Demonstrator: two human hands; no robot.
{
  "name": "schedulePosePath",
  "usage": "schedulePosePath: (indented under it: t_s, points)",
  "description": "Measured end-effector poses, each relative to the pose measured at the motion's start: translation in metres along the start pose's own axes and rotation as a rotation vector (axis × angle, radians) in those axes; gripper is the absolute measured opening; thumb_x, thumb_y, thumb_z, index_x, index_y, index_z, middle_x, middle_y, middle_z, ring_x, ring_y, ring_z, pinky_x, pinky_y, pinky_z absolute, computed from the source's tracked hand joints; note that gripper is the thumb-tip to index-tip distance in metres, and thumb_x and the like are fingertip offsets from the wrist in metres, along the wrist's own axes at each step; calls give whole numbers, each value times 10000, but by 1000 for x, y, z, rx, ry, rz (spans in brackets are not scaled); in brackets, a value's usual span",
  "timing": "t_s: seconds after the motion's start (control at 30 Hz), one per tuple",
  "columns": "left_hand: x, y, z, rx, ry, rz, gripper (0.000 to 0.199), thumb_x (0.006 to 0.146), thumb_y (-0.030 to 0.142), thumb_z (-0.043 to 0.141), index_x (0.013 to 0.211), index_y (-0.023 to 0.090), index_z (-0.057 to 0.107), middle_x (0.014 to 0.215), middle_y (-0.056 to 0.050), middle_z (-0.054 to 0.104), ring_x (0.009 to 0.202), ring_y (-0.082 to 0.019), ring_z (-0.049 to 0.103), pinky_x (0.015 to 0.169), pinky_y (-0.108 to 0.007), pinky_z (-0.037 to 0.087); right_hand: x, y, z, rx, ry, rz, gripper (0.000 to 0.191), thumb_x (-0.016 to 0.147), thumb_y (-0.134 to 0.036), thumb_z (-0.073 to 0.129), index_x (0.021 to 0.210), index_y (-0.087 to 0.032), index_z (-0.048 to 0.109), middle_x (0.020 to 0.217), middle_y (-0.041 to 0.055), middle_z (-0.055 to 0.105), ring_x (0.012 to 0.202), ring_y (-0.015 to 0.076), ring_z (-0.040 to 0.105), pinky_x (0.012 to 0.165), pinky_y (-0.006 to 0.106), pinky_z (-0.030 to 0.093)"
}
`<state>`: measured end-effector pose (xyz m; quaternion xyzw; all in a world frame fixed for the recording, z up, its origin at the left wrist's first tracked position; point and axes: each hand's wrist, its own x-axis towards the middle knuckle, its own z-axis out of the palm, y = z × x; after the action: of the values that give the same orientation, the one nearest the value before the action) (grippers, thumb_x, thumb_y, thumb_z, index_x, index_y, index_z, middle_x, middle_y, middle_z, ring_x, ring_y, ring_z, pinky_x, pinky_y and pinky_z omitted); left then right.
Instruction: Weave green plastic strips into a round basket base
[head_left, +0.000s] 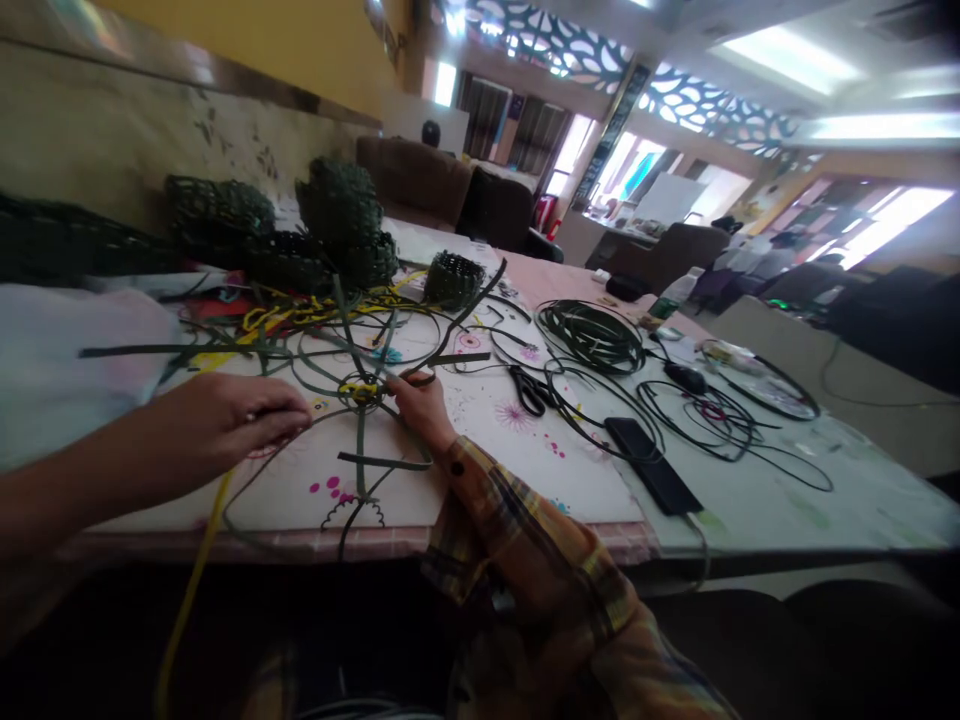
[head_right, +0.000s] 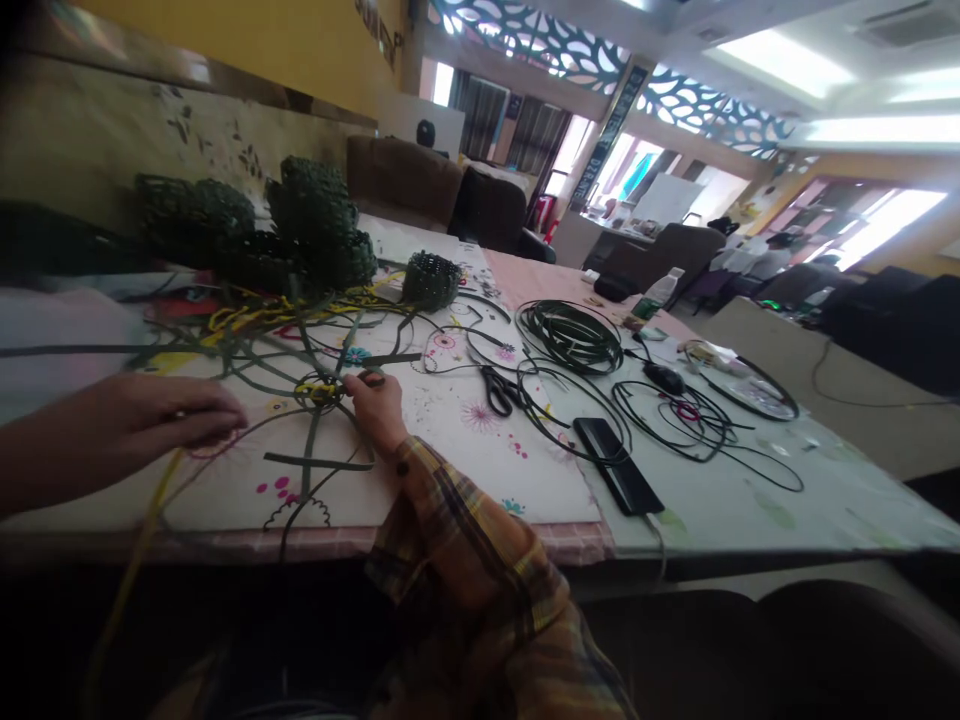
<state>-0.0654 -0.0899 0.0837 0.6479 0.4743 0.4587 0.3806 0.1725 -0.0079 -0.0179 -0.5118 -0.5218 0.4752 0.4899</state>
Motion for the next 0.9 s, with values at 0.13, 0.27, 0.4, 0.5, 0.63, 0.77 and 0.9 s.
schedulePosePath:
  t_s: [0.13,0.27,0.4,0.5,0.63,0.77,0.9]
  points:
    - [20,-7,37,387,-143,289,176,842,464,732,811,340,853,847,-75,809,809,-345,695,791,-392,502,-2,2,2,-139,-6,-54,324,840,-333,702,569,-204,580,530,-64,504,609,115,458,619,264,354]
    - [44,-52,45,593,-125,191,122,800,373,762,731,273,768,767,-64,733,739,-280,612,725,-340,369,-4,0,-1,-302,-6,-69,350,886,-287,708,572,-208,574,566,-44,543,624,128,480,650,281,359]
    - [43,-87,31,599,-174,49,331,785,558,809,739,254,688,679,-30,681,664,-246,577,666,-322,322,-5,-5,-4,-607,18,-58,339,928,-308,737,620,-200,647,633,-9,604,633,136,475,630,291,307]
    - [32,-98,28,715,-217,-42,412,836,652,713,884,244,692,770,-49,724,718,-272,643,677,-336,382,-2,-13,-5,-808,-15,-10,279,963,-300,718,717,-173,753,716,26,684,672,140,512,628,288,306]
    - [22,-101,30,807,-251,-15,567,921,670,586,1253,225,700,837,-57,722,746,-296,678,726,-372,460,3,-22,-7,-892,-122,72,272,985,-287,700,786,-137,811,739,38,714,678,130,523,625,274,331]
    - [32,-92,20,799,-381,83,531,994,609,470,1197,202,745,980,-113,783,863,-314,731,818,-409,539,2,-21,-7,-931,-116,82,273,1001,-319,691,851,-148,842,799,54,757,692,136,549,614,278,322]
    - [50,-61,29,861,-415,364,386,1078,437,465,1141,256,799,1079,-94,780,909,-272,739,833,-370,572,-1,-14,-5,-956,-84,75,306,1022,-364,667,904,-157,859,846,73,784,711,151,576,608,293,301]
